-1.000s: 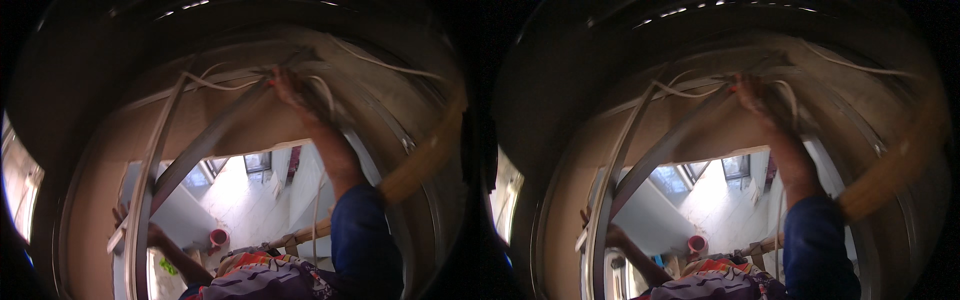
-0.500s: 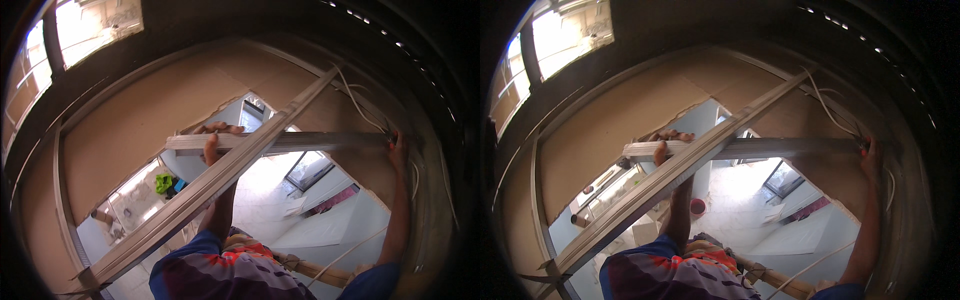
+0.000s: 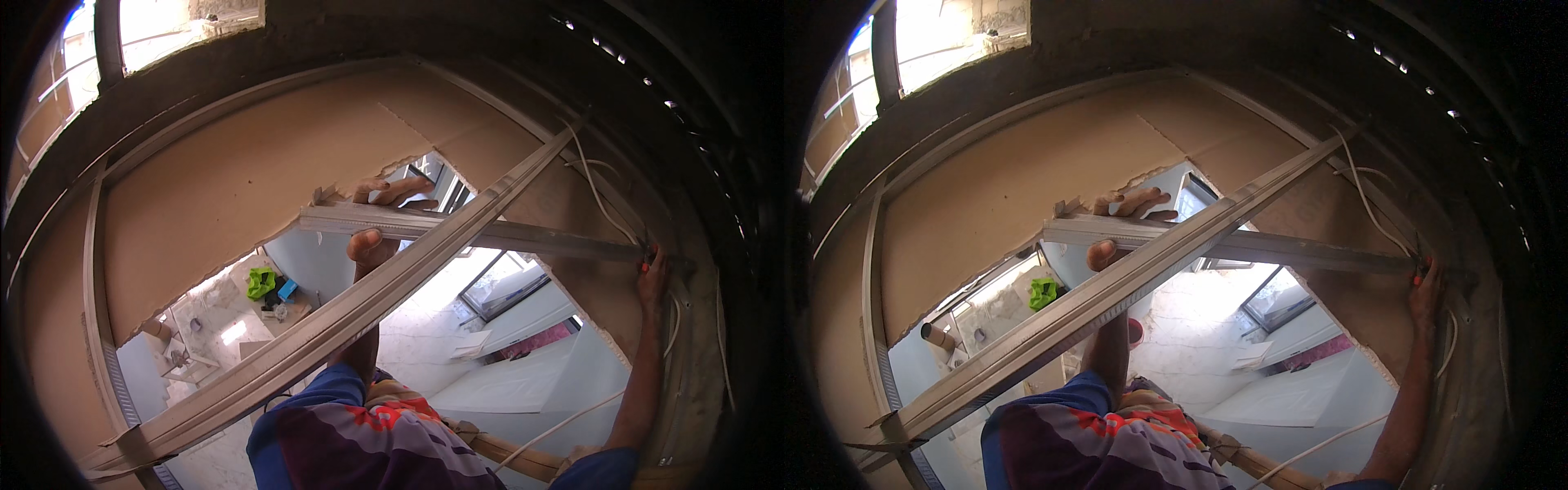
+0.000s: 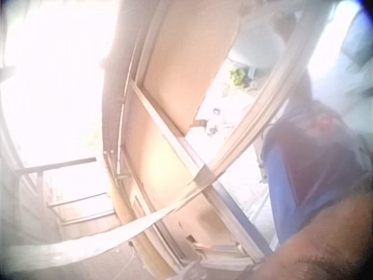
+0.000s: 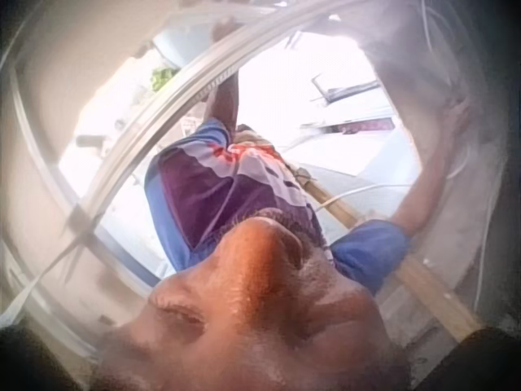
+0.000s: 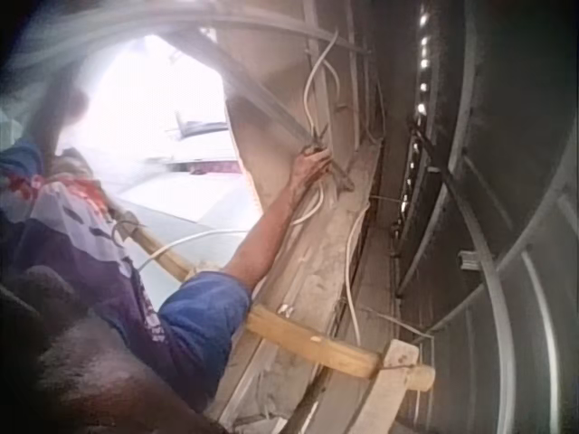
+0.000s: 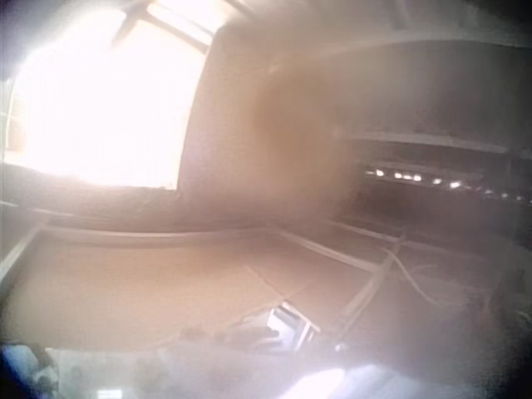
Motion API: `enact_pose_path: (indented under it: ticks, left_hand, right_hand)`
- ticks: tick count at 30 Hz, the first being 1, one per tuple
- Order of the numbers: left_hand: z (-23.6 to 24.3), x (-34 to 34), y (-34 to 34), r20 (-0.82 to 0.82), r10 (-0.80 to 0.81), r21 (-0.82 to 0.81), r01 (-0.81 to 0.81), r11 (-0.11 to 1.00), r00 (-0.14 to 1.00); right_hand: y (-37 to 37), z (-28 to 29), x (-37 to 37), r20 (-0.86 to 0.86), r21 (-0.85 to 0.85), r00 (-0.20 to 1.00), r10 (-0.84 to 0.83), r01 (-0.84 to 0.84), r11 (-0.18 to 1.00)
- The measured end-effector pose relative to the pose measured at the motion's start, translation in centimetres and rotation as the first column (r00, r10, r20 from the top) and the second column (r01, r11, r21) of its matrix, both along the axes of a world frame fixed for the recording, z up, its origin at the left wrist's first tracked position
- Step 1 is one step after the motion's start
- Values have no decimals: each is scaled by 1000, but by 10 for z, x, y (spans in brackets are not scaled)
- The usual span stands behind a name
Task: The person uses shears to cut through a metal ceiling track while standing on a scaffold.
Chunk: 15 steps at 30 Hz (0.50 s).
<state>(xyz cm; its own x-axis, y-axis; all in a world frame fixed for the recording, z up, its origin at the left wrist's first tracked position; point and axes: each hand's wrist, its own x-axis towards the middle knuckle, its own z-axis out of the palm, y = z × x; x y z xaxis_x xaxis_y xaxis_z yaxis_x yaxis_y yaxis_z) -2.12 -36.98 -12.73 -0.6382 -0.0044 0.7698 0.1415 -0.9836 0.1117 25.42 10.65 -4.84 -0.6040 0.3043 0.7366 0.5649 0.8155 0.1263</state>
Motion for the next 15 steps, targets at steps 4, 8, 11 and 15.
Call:
enact_pose_path:
  ticks: [4, 8, 11, 15]
  left_hand:
    - [-8, 4, 7, 125, -70, 59, 63, 996, 990]
    - [-2, 15, 10, 393, -50, 56, 30, 998, 918]
    - [18, 27, 2, 631, 127, -217, 17, 976, 766]
    - [35, 30, 13, 726, 242, -170, -173, 970, 644]
  right_hand:
    - [5, -2, 5, 26, 10, 997, -76, 76, 997]
    - [1, 7, 2, 100, -38, 993, -61, 65, 997]
    - [-21, 17, -7, 107, -49, 993, -51, 57, 997]
    - [-13, 20, -6, 130, -44, 990, -51, 58, 997]
